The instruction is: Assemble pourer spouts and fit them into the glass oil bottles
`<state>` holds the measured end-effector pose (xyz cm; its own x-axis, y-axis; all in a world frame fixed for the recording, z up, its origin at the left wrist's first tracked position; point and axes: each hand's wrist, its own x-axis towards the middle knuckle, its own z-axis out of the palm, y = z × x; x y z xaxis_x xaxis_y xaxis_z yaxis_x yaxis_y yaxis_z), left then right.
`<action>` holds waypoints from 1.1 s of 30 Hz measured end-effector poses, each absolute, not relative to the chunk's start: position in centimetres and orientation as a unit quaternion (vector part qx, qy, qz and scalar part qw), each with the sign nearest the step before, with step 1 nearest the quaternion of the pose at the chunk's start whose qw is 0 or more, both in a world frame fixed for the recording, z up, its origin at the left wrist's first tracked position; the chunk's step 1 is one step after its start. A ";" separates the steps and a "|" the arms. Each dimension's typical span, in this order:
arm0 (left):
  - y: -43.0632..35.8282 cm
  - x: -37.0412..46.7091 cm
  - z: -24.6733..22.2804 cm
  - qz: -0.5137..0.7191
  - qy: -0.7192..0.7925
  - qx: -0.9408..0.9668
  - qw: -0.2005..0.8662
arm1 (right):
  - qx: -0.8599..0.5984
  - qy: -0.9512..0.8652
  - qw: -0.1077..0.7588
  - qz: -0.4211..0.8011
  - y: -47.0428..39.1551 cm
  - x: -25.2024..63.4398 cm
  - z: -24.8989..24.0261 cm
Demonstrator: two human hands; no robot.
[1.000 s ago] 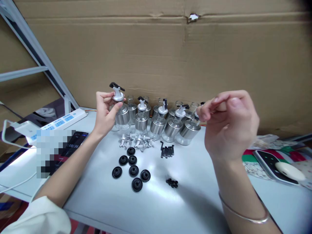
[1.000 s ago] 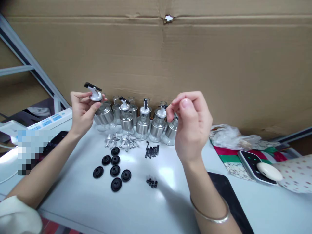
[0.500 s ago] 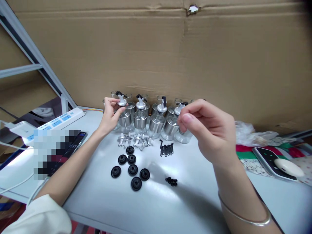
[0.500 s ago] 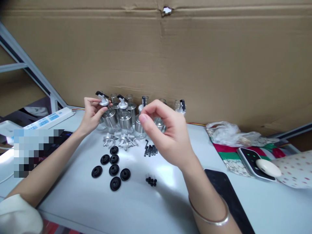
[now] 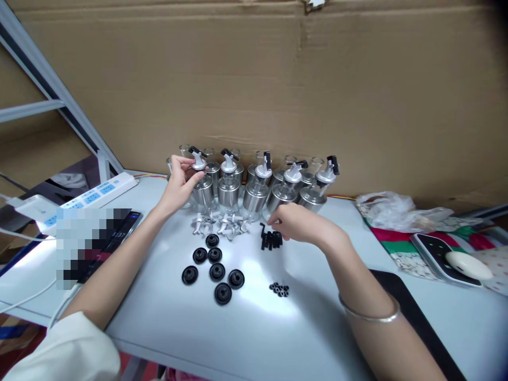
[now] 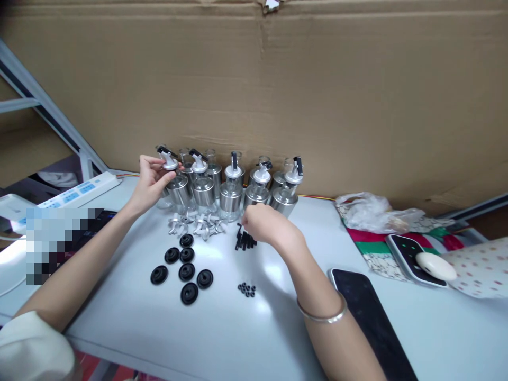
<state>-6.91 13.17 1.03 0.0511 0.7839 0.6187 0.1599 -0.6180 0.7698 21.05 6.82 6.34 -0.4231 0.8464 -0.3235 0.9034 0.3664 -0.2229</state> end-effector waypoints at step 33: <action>4.4 -5.6 -1.3 0.442 0.380 0.813 0.020 | 0.547 0.811 0.149 -0.140 6.9 19.2 5.3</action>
<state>-5.55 4.40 -1.29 0.3218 0.6346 0.7027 0.5997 -0.7109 0.3674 19.19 6.88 5.26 -0.3564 0.8467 -0.3952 0.9302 0.3613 -0.0648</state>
